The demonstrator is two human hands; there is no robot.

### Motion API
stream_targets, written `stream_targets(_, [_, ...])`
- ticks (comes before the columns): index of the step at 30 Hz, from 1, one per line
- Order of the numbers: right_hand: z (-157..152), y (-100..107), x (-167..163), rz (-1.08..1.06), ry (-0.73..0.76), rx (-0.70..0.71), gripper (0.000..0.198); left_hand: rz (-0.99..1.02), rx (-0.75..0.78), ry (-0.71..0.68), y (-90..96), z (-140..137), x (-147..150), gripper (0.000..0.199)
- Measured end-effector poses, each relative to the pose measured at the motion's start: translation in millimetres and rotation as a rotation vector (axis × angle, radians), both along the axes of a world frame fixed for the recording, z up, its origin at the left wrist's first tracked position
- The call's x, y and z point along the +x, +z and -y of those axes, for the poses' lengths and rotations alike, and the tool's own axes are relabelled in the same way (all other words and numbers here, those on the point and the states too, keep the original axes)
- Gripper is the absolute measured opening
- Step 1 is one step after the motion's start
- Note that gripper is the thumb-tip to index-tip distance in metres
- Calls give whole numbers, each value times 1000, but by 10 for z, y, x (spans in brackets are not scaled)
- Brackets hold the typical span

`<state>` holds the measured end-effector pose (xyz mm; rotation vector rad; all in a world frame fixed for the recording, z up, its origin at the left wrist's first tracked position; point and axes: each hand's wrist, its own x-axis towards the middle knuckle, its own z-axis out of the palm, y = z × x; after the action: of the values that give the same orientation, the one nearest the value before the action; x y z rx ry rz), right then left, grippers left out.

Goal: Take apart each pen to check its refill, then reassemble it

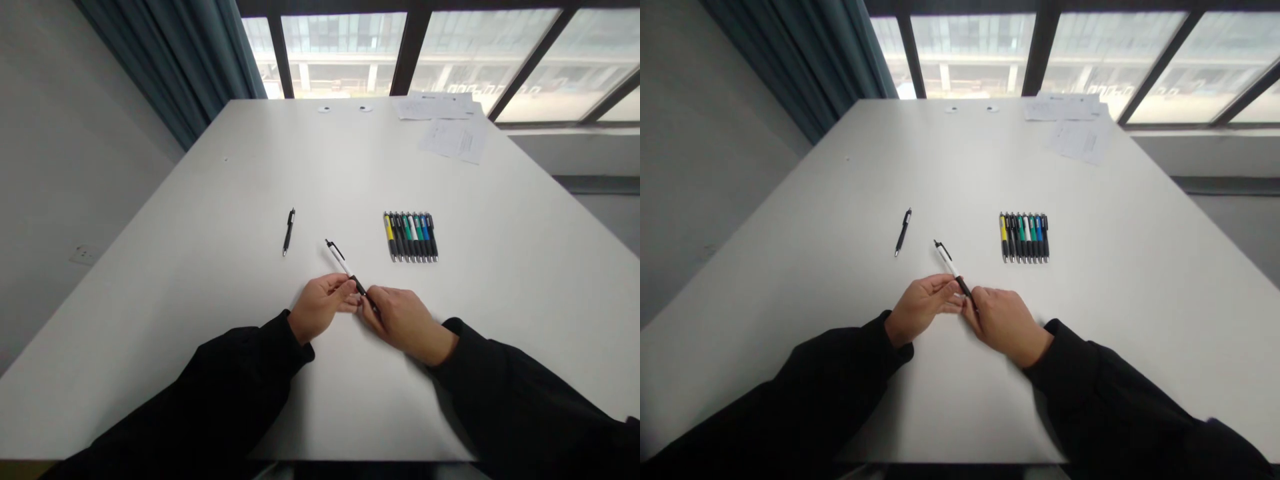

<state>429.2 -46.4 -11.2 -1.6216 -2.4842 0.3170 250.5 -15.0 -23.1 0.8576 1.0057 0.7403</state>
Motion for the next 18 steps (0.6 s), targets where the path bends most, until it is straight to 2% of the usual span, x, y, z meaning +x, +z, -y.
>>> stream_targets(3, [-159,-23,87,119,-186,46,32,-43,14,32,8,4,-1,55])
stream_targets(6, [-308,-32,139,210,-322,64,33,-71,28,-3,21,11,-6,57])
stream_targets(12, [-425,-10,114,279,-367,19,35,-108,44,-55,37,21,-4,57])
stream_targets(18, [-477,31,102,255,-433,8,41,-146,61,-74,30,30,-8,57])
